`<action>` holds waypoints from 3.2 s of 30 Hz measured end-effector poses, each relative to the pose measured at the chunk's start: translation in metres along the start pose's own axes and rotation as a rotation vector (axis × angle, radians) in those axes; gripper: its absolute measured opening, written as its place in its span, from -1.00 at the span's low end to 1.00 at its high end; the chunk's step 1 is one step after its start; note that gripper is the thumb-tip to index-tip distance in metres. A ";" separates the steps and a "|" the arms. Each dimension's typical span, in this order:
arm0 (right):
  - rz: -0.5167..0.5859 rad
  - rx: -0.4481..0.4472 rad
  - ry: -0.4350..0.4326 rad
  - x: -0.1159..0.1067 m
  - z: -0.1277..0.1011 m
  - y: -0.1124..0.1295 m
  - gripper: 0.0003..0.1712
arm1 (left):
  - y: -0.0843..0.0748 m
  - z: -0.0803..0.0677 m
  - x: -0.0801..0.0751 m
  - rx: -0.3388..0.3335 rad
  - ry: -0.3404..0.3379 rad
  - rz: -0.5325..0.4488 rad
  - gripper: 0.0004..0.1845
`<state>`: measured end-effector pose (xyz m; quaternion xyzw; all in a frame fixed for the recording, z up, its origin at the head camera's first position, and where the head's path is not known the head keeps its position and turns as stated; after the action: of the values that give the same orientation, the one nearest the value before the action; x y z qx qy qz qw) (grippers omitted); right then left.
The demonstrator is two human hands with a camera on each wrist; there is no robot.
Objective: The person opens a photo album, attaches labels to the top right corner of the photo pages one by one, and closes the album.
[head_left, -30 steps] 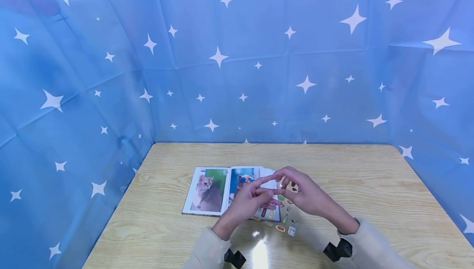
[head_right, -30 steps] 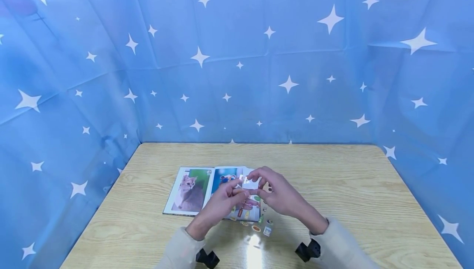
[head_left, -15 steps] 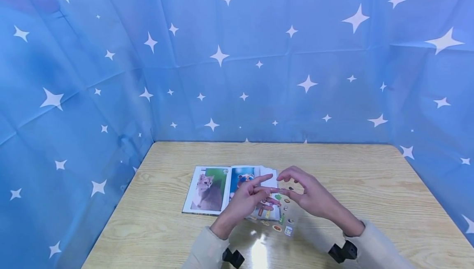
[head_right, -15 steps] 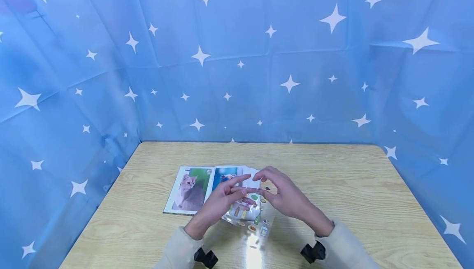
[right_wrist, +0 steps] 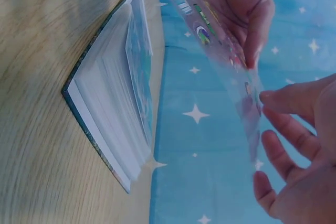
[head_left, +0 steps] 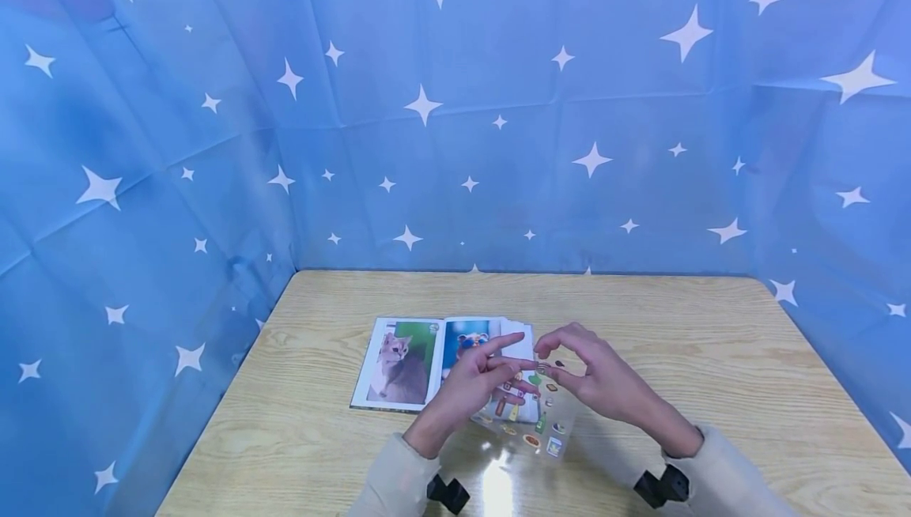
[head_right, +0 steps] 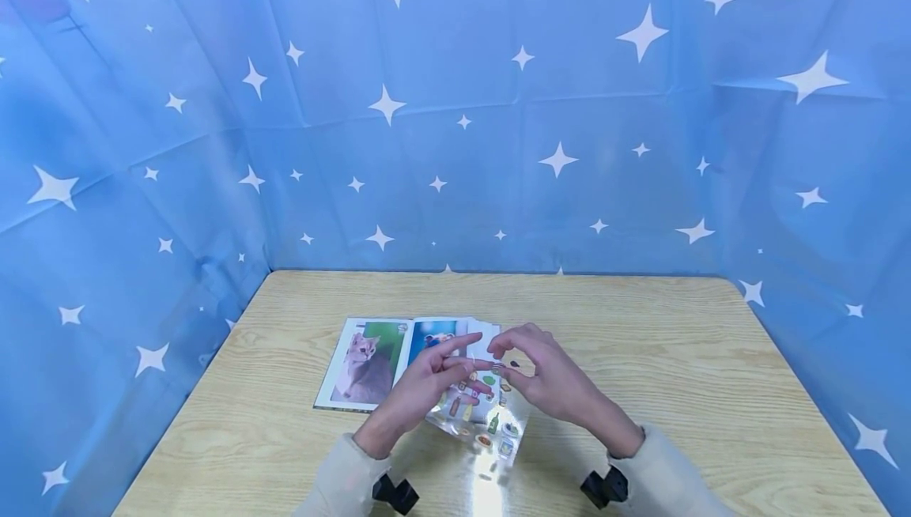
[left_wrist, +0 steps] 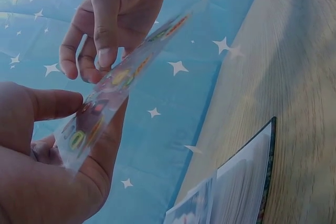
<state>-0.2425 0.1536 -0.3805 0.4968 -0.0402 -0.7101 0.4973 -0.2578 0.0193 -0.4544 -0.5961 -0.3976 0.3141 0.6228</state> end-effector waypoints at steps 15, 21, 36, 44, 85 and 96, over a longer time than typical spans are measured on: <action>0.007 -0.007 0.009 0.002 -0.001 0.000 -0.52 | -0.002 0.000 0.000 0.002 -0.007 0.057 -0.51; 0.019 -0.032 0.000 0.004 -0.004 0.001 -0.57 | 0.000 0.000 0.002 0.004 0.013 0.067 -0.53; 0.002 -0.037 -0.043 0.002 -0.008 -0.002 -0.54 | -0.002 -0.002 0.003 0.003 -0.008 0.065 -0.57; -0.002 -0.058 -0.061 -0.001 -0.008 -0.001 -0.57 | -0.001 -0.001 0.005 -0.015 -0.005 0.057 -0.58; 0.013 -0.055 -0.003 0.007 -0.012 -0.011 -0.60 | 0.013 0.004 -0.003 -0.073 -0.100 0.098 -0.56; 0.020 0.022 -0.018 -0.003 -0.015 -0.023 -0.49 | 0.017 0.005 -0.016 -0.105 -0.187 0.089 -0.58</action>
<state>-0.2465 0.1746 -0.3989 0.4953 -0.0576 -0.7092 0.4984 -0.2687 0.0096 -0.4733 -0.6132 -0.4428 0.3744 0.5365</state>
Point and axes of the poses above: each hand's wrist, its own z-axis towards the middle knuckle, its own x-axis out of the palm, y = z × x, the point moved 9 cm from there along z, towards the middle knuckle, and after that the axes turned 3 degrees about -y, right-handed, at the moved point
